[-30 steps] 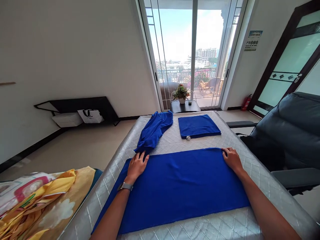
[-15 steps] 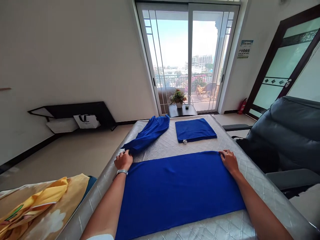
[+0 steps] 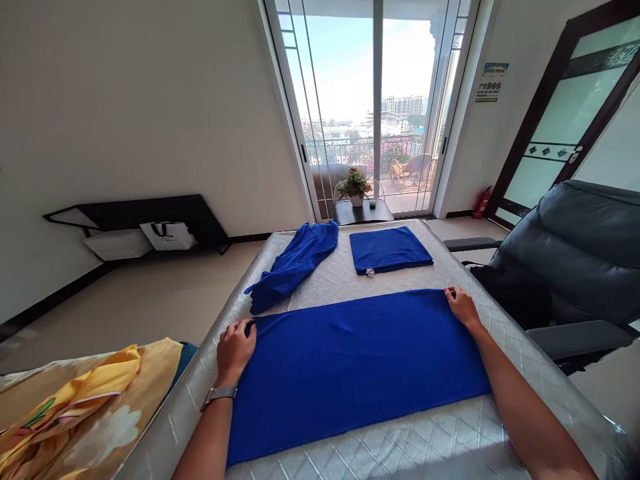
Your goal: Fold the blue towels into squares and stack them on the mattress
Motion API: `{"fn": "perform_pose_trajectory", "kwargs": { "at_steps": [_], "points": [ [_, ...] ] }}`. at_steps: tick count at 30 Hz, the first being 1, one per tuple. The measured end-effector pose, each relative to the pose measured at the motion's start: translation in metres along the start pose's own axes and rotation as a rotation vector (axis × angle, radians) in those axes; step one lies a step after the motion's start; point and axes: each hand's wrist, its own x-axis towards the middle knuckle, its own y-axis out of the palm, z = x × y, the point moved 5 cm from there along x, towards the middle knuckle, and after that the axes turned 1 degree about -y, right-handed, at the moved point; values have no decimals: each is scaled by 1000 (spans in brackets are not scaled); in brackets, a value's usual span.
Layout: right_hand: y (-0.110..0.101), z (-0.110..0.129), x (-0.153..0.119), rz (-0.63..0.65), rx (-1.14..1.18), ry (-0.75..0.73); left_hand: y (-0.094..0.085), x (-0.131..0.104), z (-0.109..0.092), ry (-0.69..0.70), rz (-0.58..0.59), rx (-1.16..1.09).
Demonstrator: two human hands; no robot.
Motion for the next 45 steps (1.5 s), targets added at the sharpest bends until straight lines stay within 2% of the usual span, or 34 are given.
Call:
{"fn": "perform_pose_trajectory", "kwargs": {
  "at_steps": [3, 7, 9, 14, 17, 21, 25, 29, 36, 40, 43, 45],
  "points": [
    [-5, 1, -1, 2, 102, 14, -5, -1, -6, 52, -11, 22],
    [-5, 3, -1, 28, 292, -53, -12, -1, -13, 124, -45, 47],
    [-2, 2, 1, 50, 308, -87, -10, -1, -16, 175, -10, 6],
    [4, -7, 6, 13, 181, -123, 17, -4, -13, 184, 225, -57],
    [9, -10, 7, 42, 55, -149, 29, -5, -7, 170, 265, -41],
    [13, -5, 3, 34, -116, -181, 34, -4, -3, 156, 287, -27],
    [13, 1, -4, 52, -309, -94, 32, -4, -5, 155, 302, -29],
    [10, 11, -9, 104, -423, -78, 27, -6, -8, 137, 311, -33],
    [4, 18, -14, 124, -422, -57, 19, -11, -14, 134, 319, -25],
    [1, 25, -23, 66, -440, -26, 16, -10, -15, 131, 336, -19],
    [5, 48, -34, 16, -464, -127, 10, -9, -15, 145, 292, -6],
    [15, 68, -43, 54, -445, -234, 5, -8, -14, 157, 239, -1]
  ]
}}
